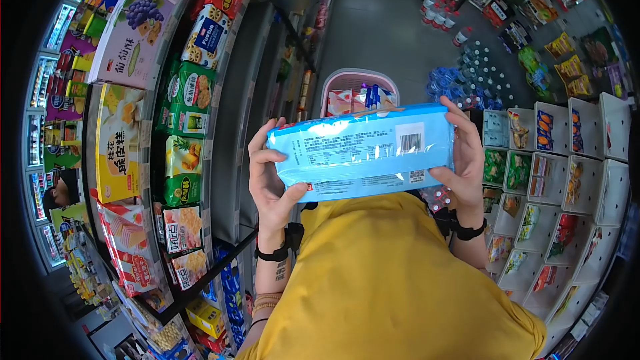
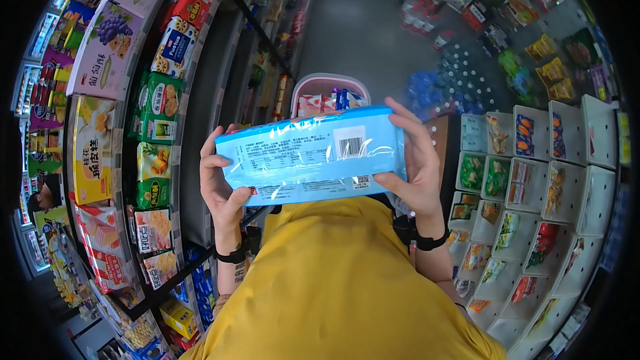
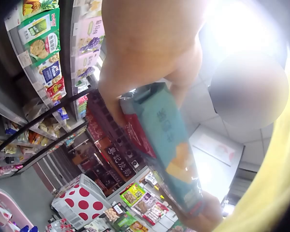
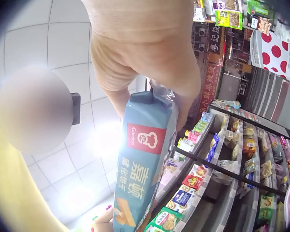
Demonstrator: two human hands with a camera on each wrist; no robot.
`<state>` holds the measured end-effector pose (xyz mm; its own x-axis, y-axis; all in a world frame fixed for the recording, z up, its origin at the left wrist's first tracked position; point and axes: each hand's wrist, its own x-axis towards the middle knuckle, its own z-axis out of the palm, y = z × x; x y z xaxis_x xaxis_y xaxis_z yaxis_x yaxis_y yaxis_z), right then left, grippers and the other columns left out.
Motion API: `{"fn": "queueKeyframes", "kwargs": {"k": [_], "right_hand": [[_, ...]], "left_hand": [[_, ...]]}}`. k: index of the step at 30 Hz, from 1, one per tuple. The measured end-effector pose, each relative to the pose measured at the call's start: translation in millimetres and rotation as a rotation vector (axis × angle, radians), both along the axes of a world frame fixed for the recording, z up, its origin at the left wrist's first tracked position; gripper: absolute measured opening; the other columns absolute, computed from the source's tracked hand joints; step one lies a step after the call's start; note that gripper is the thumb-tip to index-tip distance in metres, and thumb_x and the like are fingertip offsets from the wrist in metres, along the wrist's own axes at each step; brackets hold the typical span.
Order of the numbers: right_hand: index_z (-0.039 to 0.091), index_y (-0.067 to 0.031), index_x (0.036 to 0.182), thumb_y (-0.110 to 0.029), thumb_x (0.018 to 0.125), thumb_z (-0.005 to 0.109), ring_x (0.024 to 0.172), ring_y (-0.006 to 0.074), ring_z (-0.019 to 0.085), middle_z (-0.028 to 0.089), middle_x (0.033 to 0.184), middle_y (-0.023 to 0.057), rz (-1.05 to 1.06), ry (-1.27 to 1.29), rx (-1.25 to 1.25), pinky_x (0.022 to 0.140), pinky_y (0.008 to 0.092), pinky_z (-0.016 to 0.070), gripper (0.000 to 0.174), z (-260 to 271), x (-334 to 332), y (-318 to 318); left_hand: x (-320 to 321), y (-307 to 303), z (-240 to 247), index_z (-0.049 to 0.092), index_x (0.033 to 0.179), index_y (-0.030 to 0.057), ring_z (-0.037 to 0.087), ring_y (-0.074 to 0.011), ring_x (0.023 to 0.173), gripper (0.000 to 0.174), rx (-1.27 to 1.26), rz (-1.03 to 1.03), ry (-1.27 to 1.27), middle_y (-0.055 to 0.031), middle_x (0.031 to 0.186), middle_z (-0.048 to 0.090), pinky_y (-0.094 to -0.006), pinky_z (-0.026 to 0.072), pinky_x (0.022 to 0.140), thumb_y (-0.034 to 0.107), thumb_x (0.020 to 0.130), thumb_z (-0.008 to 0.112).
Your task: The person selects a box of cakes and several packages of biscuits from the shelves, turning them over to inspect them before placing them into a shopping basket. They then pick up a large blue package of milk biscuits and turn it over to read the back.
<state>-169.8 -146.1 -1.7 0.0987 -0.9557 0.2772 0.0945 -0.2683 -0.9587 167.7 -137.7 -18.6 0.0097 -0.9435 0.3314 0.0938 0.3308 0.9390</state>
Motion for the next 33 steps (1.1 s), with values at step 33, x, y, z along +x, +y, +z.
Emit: {"fn": "queueKeyframes", "kwargs": {"k": [33], "right_hand": [[0.052,-0.0036,0.146,-0.013,0.078,0.086,0.149,0.0308,0.041,0.040,0.162,0.0231,-0.129,0.052,-0.036,0.121,0.0436,0.0320,0.076,3.0,-14.7,58.7]], "left_hand": [[-16.2,4.4,-5.9,0.055,0.114,0.0098,0.041,-0.0447,0.148,0.050,-0.036,-0.133,-0.027,-0.0230,0.158,0.040,-0.0548,0.0321,0.122,0.028,0.078,0.084]]}}
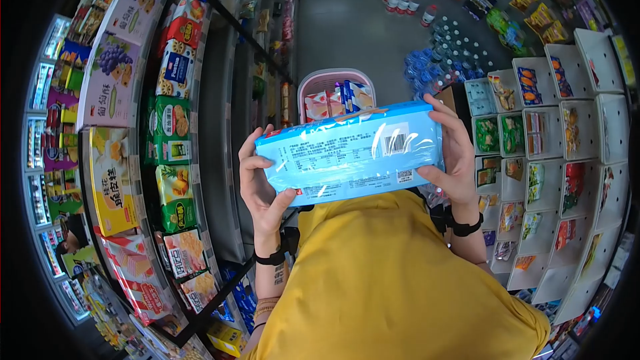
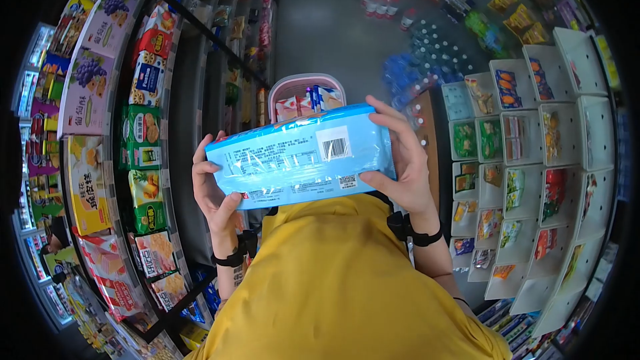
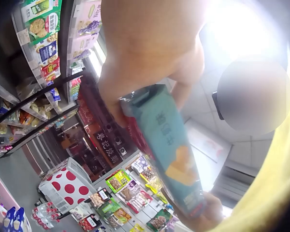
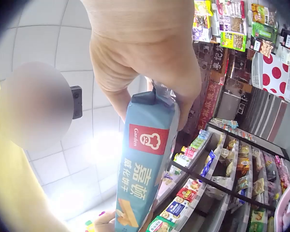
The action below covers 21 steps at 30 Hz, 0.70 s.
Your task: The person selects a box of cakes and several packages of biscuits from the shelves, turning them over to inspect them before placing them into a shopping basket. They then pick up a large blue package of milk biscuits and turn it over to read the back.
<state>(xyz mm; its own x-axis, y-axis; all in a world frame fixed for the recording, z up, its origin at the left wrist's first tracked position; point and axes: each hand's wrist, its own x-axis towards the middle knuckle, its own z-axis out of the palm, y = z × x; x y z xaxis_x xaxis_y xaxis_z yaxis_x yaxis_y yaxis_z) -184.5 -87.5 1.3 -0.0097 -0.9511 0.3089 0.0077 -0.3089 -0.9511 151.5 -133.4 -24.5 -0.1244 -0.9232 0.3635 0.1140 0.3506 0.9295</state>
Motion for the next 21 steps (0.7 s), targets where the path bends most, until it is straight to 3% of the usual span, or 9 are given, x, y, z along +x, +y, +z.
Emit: {"fn": "queueKeyframes", "kwargs": {"k": [14,21], "right_hand": [[0.054,-0.0043,0.144,-0.016,0.079,0.087,0.151,0.0321,0.038,0.040,0.162,0.0227,-0.098,0.052,-0.015,0.123,0.0452,0.0283,0.074,-4.9,4.4,30.2],[0.054,-0.0044,0.144,-0.016,0.079,0.087,0.150,0.0320,0.038,0.040,0.162,0.0229,-0.097,0.053,-0.014,0.122,0.0453,0.0284,0.074,-4.2,10.6,33.1]], "left_hand": [[0.3,-3.7,-3.6,0.055,0.114,0.0095,0.039,-0.0460,0.149,0.049,0.016,-0.106,0.012,-0.0220,0.158,0.040,-0.0562,0.0278,0.123,0.029,0.078,0.083],[2.3,-2.2,-0.6,0.057,0.111,0.0123,0.043,-0.0424,0.147,0.044,0.020,-0.104,0.044,-0.0178,0.155,0.044,-0.0567,0.0318,0.121,0.027,0.079,0.083]]}}
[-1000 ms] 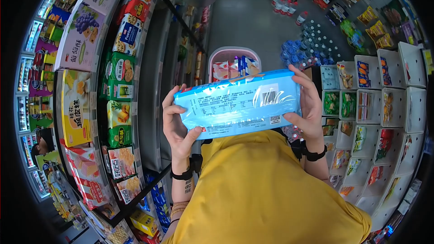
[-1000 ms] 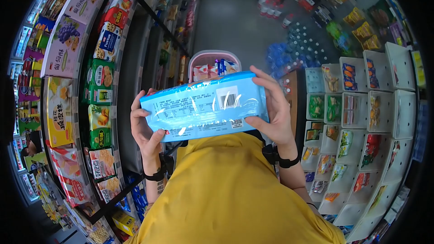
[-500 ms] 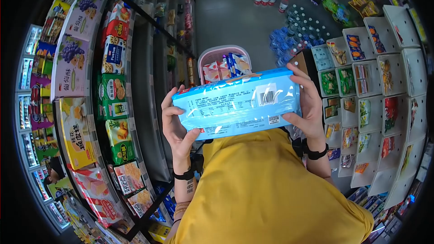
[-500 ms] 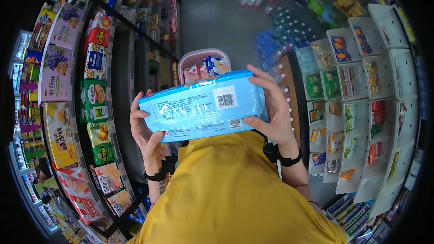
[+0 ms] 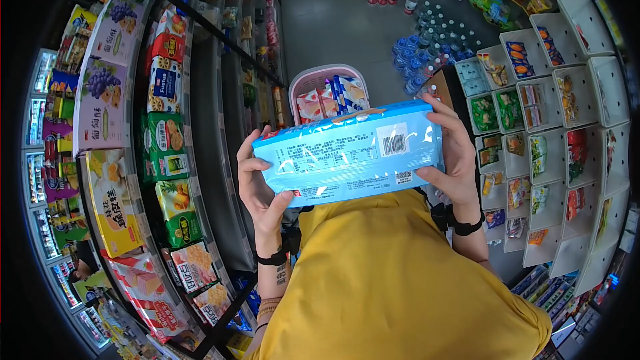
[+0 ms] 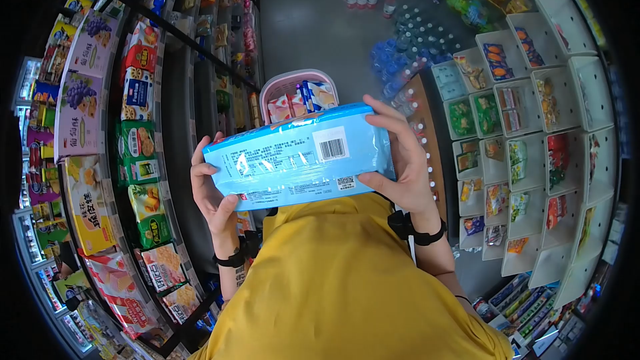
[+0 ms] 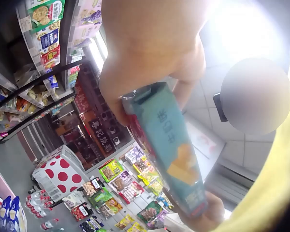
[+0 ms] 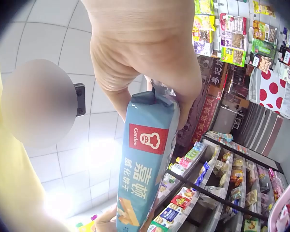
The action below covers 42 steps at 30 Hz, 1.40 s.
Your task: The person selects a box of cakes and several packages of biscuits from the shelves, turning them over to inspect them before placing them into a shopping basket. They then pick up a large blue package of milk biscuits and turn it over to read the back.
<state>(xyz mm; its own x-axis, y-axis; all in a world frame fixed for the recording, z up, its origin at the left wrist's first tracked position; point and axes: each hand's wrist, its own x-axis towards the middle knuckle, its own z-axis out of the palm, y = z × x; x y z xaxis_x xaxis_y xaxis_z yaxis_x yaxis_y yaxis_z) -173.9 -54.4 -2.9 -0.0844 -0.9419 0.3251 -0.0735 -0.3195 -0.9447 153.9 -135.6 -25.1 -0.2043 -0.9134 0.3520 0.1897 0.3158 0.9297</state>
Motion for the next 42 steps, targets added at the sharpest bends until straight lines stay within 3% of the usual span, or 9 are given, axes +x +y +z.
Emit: {"fn": "queueKeyframes", "kwargs": {"k": [11,14,29,35,36,39,41,42], "right_hand": [[0.055,-0.0037,0.144,-0.017,0.079,0.088,0.149,0.0323,0.040,0.041,0.162,0.0237,0.035,-0.011,0.012,0.122,0.0453,0.0291,0.074,0.2,10.4,-5.9],[0.055,-0.0033,0.143,-0.017,0.079,0.088,0.149,0.0324,0.040,0.041,0.162,0.0238,0.051,-0.006,0.008,0.122,0.0452,0.0293,0.074,0.3,13.1,-10.0],[0.055,-0.0018,0.144,-0.014,0.077,0.086,0.148,0.0312,0.041,0.040,0.161,0.0250,0.108,0.002,0.032,0.122,0.0438,0.0291,0.075,2.1,22.2,-33.3],[0.055,-0.0011,0.143,-0.017,0.077,0.086,0.149,0.0319,0.040,0.040,0.161,0.0250,0.091,-0.018,0.073,0.122,0.0443,0.0287,0.074,-7.5,21.9,-41.7],[0.055,-0.0011,0.143,-0.018,0.077,0.085,0.149,0.0321,0.040,0.040,0.161,0.0250,0.087,-0.024,0.078,0.122,0.0445,0.0286,0.074,-9.6,21.3,-43.0],[0.056,-0.0017,0.143,-0.017,0.076,0.085,0.149,0.0321,0.040,0.040,0.161,0.0251,0.098,-0.023,0.070,0.123,0.0446,0.0283,0.074,-13.2,21.4,-48.4],[0.056,-0.0029,0.143,-0.017,0.077,0.085,0.149,0.0313,0.040,0.040,0.162,0.0250,0.099,-0.025,0.090,0.123,0.0446,0.0284,0.074,-14.5,18.6,-50.8],[0.056,-0.0035,0.144,-0.017,0.077,0.085,0.149,0.0309,0.040,0.040,0.162,0.0249,0.097,-0.025,0.102,0.123,0.0446,0.0285,0.074,-14.7,16.0,-50.9]], "left_hand": [[13.3,7.4,-5.2,0.056,0.111,0.0119,0.043,-0.0421,0.146,0.045,-0.012,0.043,0.005,-0.0177,0.154,0.044,-0.0559,0.0339,0.120,0.026,0.079,0.085],[18.4,9.5,-11.2,0.053,0.111,0.0102,0.041,-0.0454,0.148,0.048,-0.023,0.070,-0.026,-0.0216,0.157,0.041,-0.0545,0.0341,0.121,0.029,0.077,0.083],[30.1,11.2,-16.6,0.055,0.111,0.0116,0.043,-0.0418,0.147,0.056,0.019,0.128,-0.009,-0.0180,0.157,0.041,-0.0538,0.0376,0.120,0.022,0.072,0.094],[31.7,5.0,-21.0,0.060,0.110,0.0118,0.043,-0.0392,0.148,0.043,0.121,0.069,0.173,-0.0161,0.156,0.042,-0.0525,0.0357,0.120,0.024,0.080,0.088],[32.2,3.3,-21.8,0.060,0.108,0.0110,0.042,-0.0389,0.148,0.033,0.115,0.079,0.128,-0.0154,0.156,0.043,-0.0515,0.0355,0.120,0.023,0.087,0.082],[33.6,-2.8,-22.0,0.060,0.107,0.0099,0.042,-0.0376,0.149,0.028,0.125,0.098,0.094,-0.0153,0.156,0.043,-0.0499,0.0367,0.119,0.013,0.088,0.080],[28.4,-6.6,-21.1,0.059,0.108,0.0091,0.042,-0.0356,0.149,0.034,0.114,0.083,0.056,-0.0149,0.155,0.043,-0.0479,0.0360,0.119,0.000,0.083,0.081],[27.5,-8.0,-20.3,0.059,0.109,0.0093,0.039,-0.0369,0.151,0.033,0.115,0.065,0.050,-0.0146,0.158,0.041,-0.0480,0.0344,0.120,0.002,0.085,0.079]]}}
